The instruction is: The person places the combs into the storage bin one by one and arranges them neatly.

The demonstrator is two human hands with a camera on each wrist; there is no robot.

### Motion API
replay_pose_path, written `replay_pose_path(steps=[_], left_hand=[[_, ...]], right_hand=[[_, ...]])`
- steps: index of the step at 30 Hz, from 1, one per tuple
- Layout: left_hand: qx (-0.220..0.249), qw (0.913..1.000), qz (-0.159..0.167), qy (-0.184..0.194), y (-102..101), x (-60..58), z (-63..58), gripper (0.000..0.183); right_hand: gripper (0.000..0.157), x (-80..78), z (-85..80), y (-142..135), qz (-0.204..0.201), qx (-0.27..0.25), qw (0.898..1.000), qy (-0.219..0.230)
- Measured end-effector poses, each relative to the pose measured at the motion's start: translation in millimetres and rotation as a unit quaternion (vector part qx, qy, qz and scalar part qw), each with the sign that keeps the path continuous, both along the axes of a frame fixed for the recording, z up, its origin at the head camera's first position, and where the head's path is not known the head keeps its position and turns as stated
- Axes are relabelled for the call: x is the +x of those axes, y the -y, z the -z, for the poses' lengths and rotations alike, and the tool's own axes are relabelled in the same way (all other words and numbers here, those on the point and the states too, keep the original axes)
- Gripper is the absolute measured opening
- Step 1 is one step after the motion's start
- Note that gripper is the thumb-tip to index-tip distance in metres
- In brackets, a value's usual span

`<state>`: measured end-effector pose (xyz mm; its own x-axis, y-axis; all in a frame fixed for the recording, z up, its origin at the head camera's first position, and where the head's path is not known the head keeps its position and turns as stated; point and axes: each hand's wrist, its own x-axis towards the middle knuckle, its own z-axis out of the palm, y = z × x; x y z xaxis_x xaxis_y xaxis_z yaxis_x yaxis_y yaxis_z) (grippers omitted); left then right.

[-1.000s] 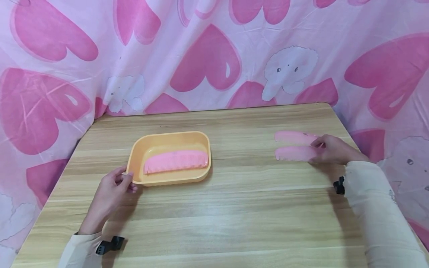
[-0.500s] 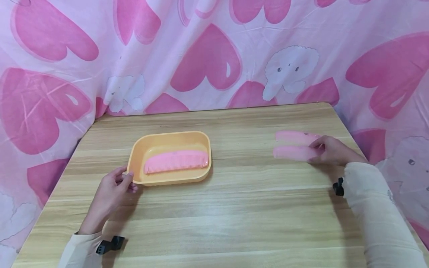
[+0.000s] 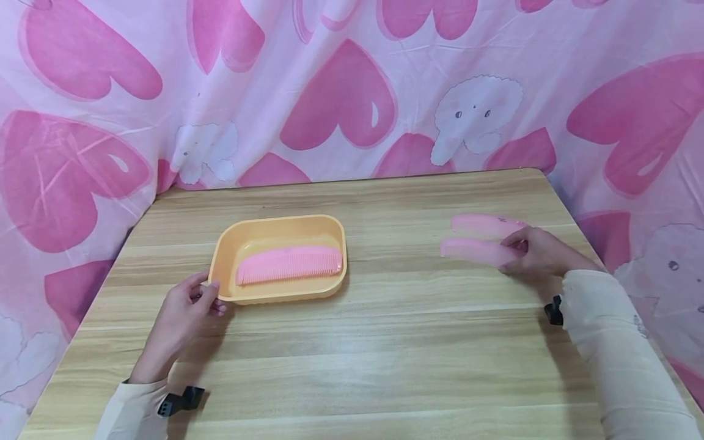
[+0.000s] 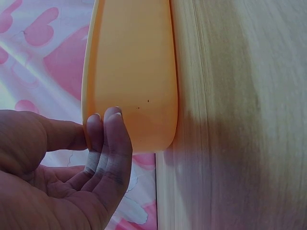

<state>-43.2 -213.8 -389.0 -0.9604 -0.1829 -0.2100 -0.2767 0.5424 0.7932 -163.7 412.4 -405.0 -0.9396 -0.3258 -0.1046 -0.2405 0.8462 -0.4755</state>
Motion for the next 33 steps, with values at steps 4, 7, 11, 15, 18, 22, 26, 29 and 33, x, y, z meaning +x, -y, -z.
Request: replay_pose_path(steps=[4,7,11,15,18,22,26,29,33], left_hand=[[0.0,1.0,0.0,-0.001,-0.1,-0.1,0.0,0.051],[0.001,1.0,0.0,0.0,-0.1,0.1,-0.8,0.051],[0.001,1.0,0.0,0.003,-0.1,0.4,-1.5,0.052],[0.001,1.0,0.0,0.003,-0.1,0.5,-1.4,0.052],[0.003,1.0,-0.002,0.004,-0.1,0.6,-1.1,0.052],[0.005,1.0,-0.001,0.002,0.1,0.8,-0.8,0.052],[0.006,1.0,-0.001,0.001,0.4,0.9,-0.7,0.052],[0.005,1.0,0.0,0.002,0.3,0.7,-0.9,0.052],[0.005,1.0,0.0,0.007,-0.1,0.3,-1.1,0.053]], right_hand=[[0.039,0.4,1.4,4.4,-0.023,-0.021,0.999,-0.01],[0.036,-0.1,2.3,7.0,-0.033,-0.023,0.999,-0.01],[0.045,-1.2,3.6,11.1,-0.019,-0.002,1.0,-0.001],[0.041,-2.1,5.2,16.4,-0.03,-0.003,0.999,-0.012],[0.037,-2.2,5.7,21.0,-0.038,-0.007,0.999,-0.021],[0.035,-2.3,5.0,28.2,-0.038,-0.007,0.999,-0.026],[0.033,-2.9,1.9,38.0,-0.038,-0.005,0.999,-0.035],[0.032,-3.9,-1.2,46.7,-0.038,-0.005,0.999,-0.035],[0.038,-5.7,-6.7,58.9,-0.028,0.0,0.999,-0.017]])
